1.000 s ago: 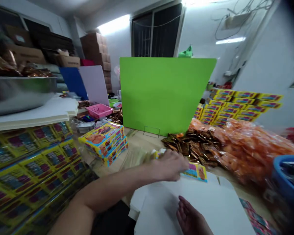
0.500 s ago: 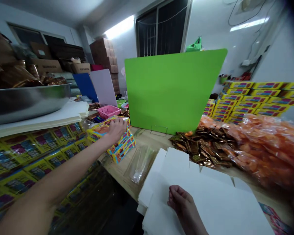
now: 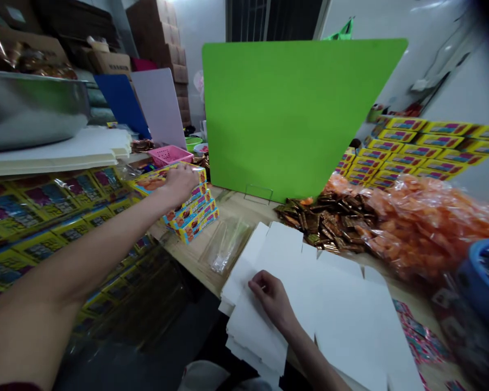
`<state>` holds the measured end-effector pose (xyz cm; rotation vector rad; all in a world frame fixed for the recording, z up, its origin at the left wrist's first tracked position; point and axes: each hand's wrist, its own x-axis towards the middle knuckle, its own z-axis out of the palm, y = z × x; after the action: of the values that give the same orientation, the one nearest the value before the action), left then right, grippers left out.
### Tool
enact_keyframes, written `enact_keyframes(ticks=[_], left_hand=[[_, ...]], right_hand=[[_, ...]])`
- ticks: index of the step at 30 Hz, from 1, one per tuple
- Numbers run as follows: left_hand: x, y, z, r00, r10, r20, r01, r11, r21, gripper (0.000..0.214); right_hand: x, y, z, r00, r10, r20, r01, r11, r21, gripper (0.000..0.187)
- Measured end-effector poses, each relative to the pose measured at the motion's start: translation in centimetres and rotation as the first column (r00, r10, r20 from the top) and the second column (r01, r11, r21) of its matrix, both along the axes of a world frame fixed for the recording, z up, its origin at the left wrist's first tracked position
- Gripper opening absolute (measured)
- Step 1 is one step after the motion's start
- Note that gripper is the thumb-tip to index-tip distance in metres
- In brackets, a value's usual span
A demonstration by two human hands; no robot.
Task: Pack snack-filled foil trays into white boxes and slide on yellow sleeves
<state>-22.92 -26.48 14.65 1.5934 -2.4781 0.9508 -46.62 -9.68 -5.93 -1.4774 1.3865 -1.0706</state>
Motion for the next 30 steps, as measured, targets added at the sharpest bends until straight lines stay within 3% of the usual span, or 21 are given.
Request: enact_keyframes(ticks=[2,5,7,9,11,14,15,18,20,22,24,27,29,30], left_hand=[[0.1,0.2,-0.1,1.000,-0.021,0.003,0.021,1.000,0.004,0.036],[-0.3,0.6,-0.4,0.999,-0.040,-0.004,0.040,0.999,-0.008,0.033],[-0.9,1.0,-0.5,0.998,-0.060,-0.019,0.059,0.998,-0.034,0.033],[-1.7,1.4,-1.0,0.987,-0.121,-0.105,0.119,0.992,-0.030,0.035],[-2.8,1.6,-2.1,0.942,-0.181,-0.282,0.206,0.977,0.060,0.035],[-4.8,1.4,-5.7,0.839,-0.129,-0.529,0.314,0.908,0.277,0.035],[-5.6,1.3,-7.2,0.811,-0.094,-0.577,0.339,0.880,0.333,0.035],[-8.2,1.2,-11.8,0.706,-0.006,-0.709,0.442,0.786,0.433,0.044],[-10.4,1.4,-14.4,0.595,0.049,-0.803,0.541,0.714,0.445,0.048],[-13.1,1.7,-16.4,0.453,0.122,-0.883,0.648,0.635,0.420,0.049],[-15.9,2.1,-17.9,0.309,0.223,-0.925,0.741,0.553,0.381,0.049],[-19.1,2.3,-19.4,0.151,0.405,-0.902,0.827,0.448,0.340,0.055],[-19.6,1.9,-19.7,0.081,0.506,-0.858,0.849,0.416,0.326,0.071],[-19.3,1.6,-19.7,0.051,0.544,-0.838,0.853,0.412,0.320,0.077]], right_hand=[[0.9,0.0,0.0,0.977,0.034,-0.212,-0.058,0.993,-0.107,0.030],[2.3,-0.2,0.1,0.845,0.021,-0.534,-0.163,0.961,-0.221,0.056],[2.9,-0.4,0.4,0.748,0.009,-0.663,-0.196,0.958,-0.208,0.053],[3.1,-0.7,0.8,0.711,0.026,-0.703,-0.206,0.963,-0.173,0.044],[2.9,-0.7,1.1,0.718,0.053,-0.694,-0.225,0.961,-0.160,0.035],[2.0,-0.1,1.2,0.775,0.107,-0.623,-0.276,0.944,-0.181,0.008],[1.7,0.3,1.1,0.819,0.107,-0.563,-0.259,0.946,-0.196,0.015],[0.5,2.0,0.3,0.977,-0.010,-0.213,-0.044,0.968,-0.249,0.028],[0.0,3.3,-0.3,0.994,-0.094,0.055,0.105,0.962,-0.254,0.029],[-0.1,4.5,-0.7,0.976,-0.107,0.190,0.151,0.960,-0.235,0.031],[0.0,5.2,-0.6,0.980,-0.067,0.188,0.108,0.971,-0.216,0.031],[-1.3,5.4,1.0,0.987,0.158,0.023,-0.151,0.972,-0.180,0.029],[-4.3,5.1,2.9,0.962,0.263,-0.070,-0.270,0.955,-0.120,0.043],[-6.6,4.9,3.8,0.967,0.237,-0.087,-0.246,0.964,-0.099,0.049]])
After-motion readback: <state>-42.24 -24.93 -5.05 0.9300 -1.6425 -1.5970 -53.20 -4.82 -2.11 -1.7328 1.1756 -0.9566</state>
